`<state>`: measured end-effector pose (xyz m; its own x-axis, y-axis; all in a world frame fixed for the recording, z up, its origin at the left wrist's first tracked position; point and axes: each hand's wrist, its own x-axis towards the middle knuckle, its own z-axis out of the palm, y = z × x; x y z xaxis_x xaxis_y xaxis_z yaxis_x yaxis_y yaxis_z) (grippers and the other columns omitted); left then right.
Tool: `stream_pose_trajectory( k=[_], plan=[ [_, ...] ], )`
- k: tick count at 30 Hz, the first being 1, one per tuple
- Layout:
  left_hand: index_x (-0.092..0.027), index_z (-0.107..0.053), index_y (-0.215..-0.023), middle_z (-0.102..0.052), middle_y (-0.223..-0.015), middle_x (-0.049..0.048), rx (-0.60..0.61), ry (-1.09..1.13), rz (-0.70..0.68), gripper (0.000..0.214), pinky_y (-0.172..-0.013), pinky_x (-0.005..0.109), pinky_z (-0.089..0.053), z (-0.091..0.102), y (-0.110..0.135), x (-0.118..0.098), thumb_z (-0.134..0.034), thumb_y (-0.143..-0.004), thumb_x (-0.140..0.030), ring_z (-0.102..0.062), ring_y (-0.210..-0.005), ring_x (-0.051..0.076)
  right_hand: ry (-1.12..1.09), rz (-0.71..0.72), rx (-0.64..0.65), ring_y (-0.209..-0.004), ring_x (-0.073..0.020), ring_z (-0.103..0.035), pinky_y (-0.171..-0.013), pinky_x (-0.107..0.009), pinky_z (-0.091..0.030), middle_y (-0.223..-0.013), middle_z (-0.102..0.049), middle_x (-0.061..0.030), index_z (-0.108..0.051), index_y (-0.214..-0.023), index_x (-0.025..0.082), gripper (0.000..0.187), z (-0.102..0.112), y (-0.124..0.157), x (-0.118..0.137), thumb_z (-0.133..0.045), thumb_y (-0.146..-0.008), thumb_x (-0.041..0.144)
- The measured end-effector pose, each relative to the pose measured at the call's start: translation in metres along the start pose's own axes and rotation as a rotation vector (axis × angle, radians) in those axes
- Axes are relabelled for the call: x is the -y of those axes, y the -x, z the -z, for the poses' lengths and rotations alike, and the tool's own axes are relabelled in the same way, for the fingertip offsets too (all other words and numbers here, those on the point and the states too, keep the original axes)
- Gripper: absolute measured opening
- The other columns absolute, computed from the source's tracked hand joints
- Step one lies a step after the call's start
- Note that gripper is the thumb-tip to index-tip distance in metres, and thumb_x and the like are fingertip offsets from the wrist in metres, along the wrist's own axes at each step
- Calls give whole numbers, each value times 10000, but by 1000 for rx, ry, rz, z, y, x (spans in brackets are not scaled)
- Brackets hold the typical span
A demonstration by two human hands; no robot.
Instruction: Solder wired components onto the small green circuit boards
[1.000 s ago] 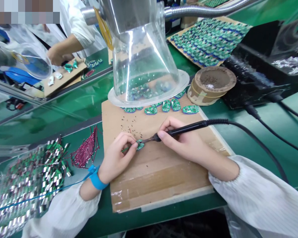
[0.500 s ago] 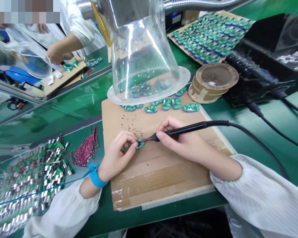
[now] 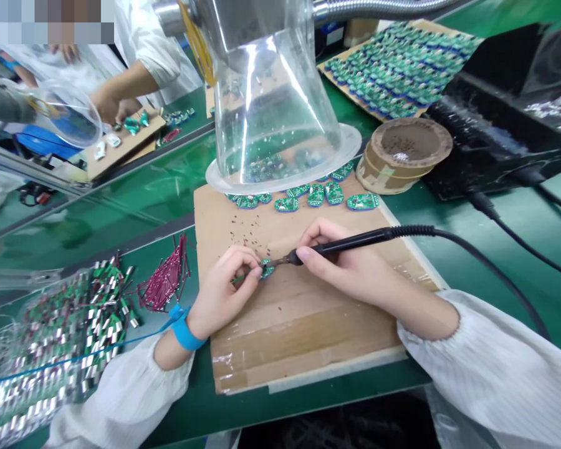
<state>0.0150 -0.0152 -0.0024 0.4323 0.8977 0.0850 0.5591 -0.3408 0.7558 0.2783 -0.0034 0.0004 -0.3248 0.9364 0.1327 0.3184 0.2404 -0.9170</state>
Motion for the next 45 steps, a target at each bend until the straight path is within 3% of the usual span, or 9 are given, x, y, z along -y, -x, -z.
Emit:
stream_pose_trajectory(
  k=[33,45],
  plan=[
    [-212,-555,-945,-617,-1042,40,18,-22,-37,80,-848,330,-477,0,1,2,-563,-981,-142,-598,-978,180,0,11,-2,-553,-128,-552,-506,-278,-412,-692,-630,18,-599,-919,244,165,0,0,3,-618,-999,387],
    [-205,-563,-951,-618,-1039,41,11,-22,-61,69,-841,312,-477,0,0,2,-562,-982,-143,-592,-964,169,57,-5,0,-672,-184,-664,-595,-307,-511,-806,-719,-29,-624,-947,251,202,1,1,3,-651,-972,449]
  ],
)
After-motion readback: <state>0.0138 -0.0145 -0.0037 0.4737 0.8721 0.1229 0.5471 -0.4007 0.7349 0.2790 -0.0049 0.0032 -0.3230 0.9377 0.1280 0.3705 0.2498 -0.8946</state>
